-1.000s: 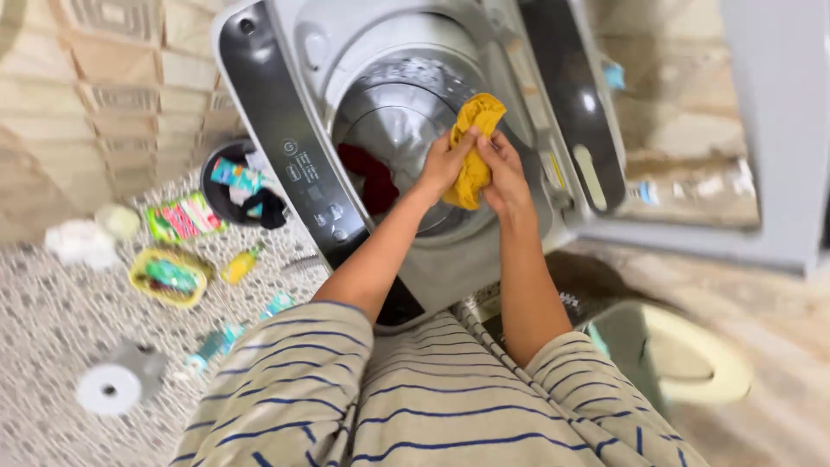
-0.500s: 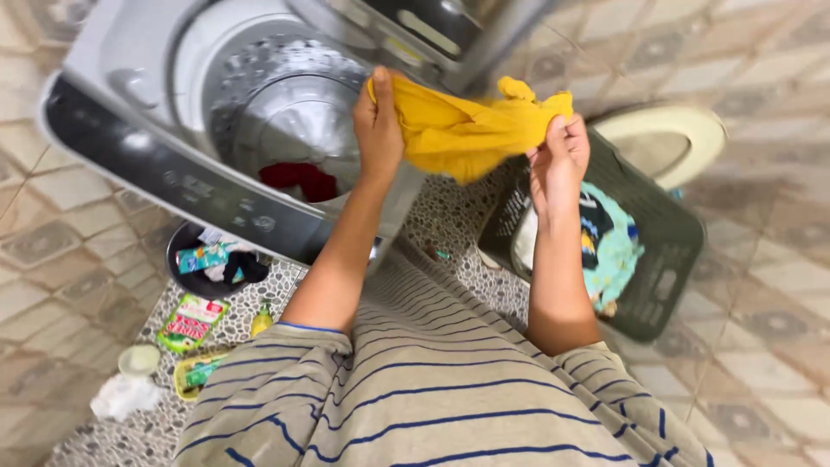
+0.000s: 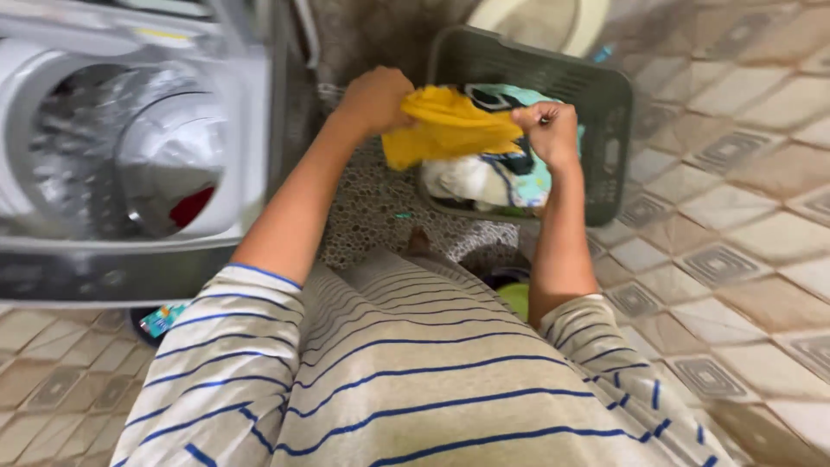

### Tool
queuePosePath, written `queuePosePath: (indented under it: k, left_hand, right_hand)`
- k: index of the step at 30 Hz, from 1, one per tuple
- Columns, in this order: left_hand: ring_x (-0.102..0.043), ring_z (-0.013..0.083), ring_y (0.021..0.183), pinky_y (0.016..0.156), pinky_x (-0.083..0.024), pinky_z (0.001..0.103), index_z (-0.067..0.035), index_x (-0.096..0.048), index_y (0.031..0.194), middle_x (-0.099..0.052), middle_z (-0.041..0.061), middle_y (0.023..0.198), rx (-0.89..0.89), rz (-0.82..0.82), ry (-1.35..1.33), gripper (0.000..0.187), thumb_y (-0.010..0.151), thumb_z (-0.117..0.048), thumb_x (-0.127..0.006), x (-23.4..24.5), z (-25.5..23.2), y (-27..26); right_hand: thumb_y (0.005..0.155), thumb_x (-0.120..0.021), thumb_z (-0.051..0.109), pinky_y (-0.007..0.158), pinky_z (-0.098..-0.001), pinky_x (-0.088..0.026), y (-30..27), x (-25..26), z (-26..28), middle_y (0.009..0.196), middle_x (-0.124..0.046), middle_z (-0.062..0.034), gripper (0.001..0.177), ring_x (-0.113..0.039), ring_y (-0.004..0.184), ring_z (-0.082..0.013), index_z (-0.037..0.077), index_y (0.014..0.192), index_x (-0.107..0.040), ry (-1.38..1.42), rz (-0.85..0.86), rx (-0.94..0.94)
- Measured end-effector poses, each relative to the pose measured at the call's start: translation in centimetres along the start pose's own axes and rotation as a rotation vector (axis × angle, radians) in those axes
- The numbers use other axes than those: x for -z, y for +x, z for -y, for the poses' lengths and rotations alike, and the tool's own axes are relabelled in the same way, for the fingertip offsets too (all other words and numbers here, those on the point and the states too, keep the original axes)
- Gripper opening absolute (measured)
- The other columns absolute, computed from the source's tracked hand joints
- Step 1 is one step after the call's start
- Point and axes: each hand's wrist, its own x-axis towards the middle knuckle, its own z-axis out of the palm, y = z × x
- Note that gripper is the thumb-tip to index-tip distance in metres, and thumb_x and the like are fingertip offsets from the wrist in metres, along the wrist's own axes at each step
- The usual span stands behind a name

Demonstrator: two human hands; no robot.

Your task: Transfer clothes from a washing machine to a laundry basket.

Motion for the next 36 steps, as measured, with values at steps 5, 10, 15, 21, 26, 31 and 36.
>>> queuePosePath:
  k: [5, 10, 15, 21, 26, 31, 36]
  left_hand:
    - [-0.065, 0.0360, 0.099, 0.082, -0.053, 0.050, -0.011, -0.076, 0.103, -0.067, 0.012, 0.104, -0.013, -0.429, 0.238, 0.024, 0.079, -0.014, -0.082, -6.9, 0.5, 8.0]
    - [-0.064, 0.0311, 0.113, 0.092, -0.054, 0.046, -0.015, -0.074, 0.116, -0.064, 0.005, 0.118, 0.003, -0.480, 0.159, 0.029, 0.088, -0.007, -0.078, -12.5, 0.8, 10.8]
    - [-0.045, 0.0396, 0.130, 0.108, -0.038, 0.052, -0.017, -0.064, 0.133, -0.050, 0.016, 0.138, 0.289, -0.058, 0.255, 0.070, 0.066, -0.015, -0.087, -17.9, 2.3, 7.2]
    - [-0.031, 0.0387, 0.144, 0.117, -0.029, 0.053, -0.020, -0.038, 0.153, -0.031, 0.017, 0.157, 0.716, 0.154, 0.024, 0.083, 0.083, -0.028, -0.083, -18.9, 3.4, 2.0]
    - [-0.039, 0.0397, 0.140, 0.117, -0.032, 0.046, -0.016, -0.041, 0.150, -0.037, 0.019, 0.154, 0.659, -0.206, -0.160, 0.075, 0.088, -0.029, -0.080, -15.6, 4.7, 0.2]
    - [-0.054, 0.0329, 0.129, 0.109, -0.048, 0.043, -0.012, -0.050, 0.147, -0.050, 0.017, 0.147, 0.351, -0.660, -0.228, 0.061, 0.094, -0.017, -0.079, -8.3, 3.4, -6.1]
    - [-0.067, 0.0200, 0.105, 0.078, -0.058, 0.033, -0.014, -0.056, 0.139, -0.059, 0.009, 0.137, 0.493, -0.941, -0.347, 0.049, 0.094, -0.014, -0.074, 0.6, 4.3, -17.6]
  right_hand:
    - [0.105, -0.073, 0.012, 0.067, -0.0289, -0.054, -1.7, 5.3, 1.5, 0.084, -0.068, -0.0025, 0.015, -0.062, 0.072, -0.0116, 0.003, 0.095, -0.069, 0.453, -0.307, -0.254]
    - [0.105, -0.067, 0.010, 0.081, -0.0362, -0.063, -2.1, 6.5, -5.1, 0.100, -0.070, -0.0056, 0.010, -0.072, 0.089, -0.0174, 0.005, 0.113, -0.069, 0.614, -0.360, -0.348]
    - [0.093, -0.061, 0.003, 0.073, -0.0391, -0.064, -5.3, 2.7, -15.6, 0.108, -0.069, -0.0058, 0.044, -0.071, 0.085, -0.0237, 0.014, 0.136, -0.061, 0.427, -0.232, -0.809]
    - [0.096, -0.061, 0.007, 0.072, -0.0409, -0.064, -4.8, -0.7, -15.3, 0.122, -0.064, -0.0091, 0.045, -0.072, 0.086, -0.0243, 0.013, 0.140, -0.057, 0.465, -0.152, -0.905]
    - [0.099, -0.059, 0.010, 0.077, -0.0388, -0.063, 0.6, -5.3, -8.8, 0.119, -0.062, -0.0094, 0.039, -0.070, 0.091, -0.0218, 0.013, 0.137, -0.057, 0.478, -0.007, -0.781]
    - [0.101, -0.061, 0.010, 0.079, -0.0355, -0.059, 3.5, -14.0, 4.2, 0.114, -0.066, -0.0063, 0.028, -0.071, 0.095, -0.0211, 0.009, 0.129, -0.060, 0.636, 0.320, -0.567]
    - [0.105, -0.060, 0.016, 0.080, -0.0319, -0.060, 4.4, -25.1, 18.9, 0.108, -0.070, -0.0042, 0.018, -0.072, 0.095, -0.0179, 0.007, 0.119, -0.066, 0.558, 0.709, -0.387]
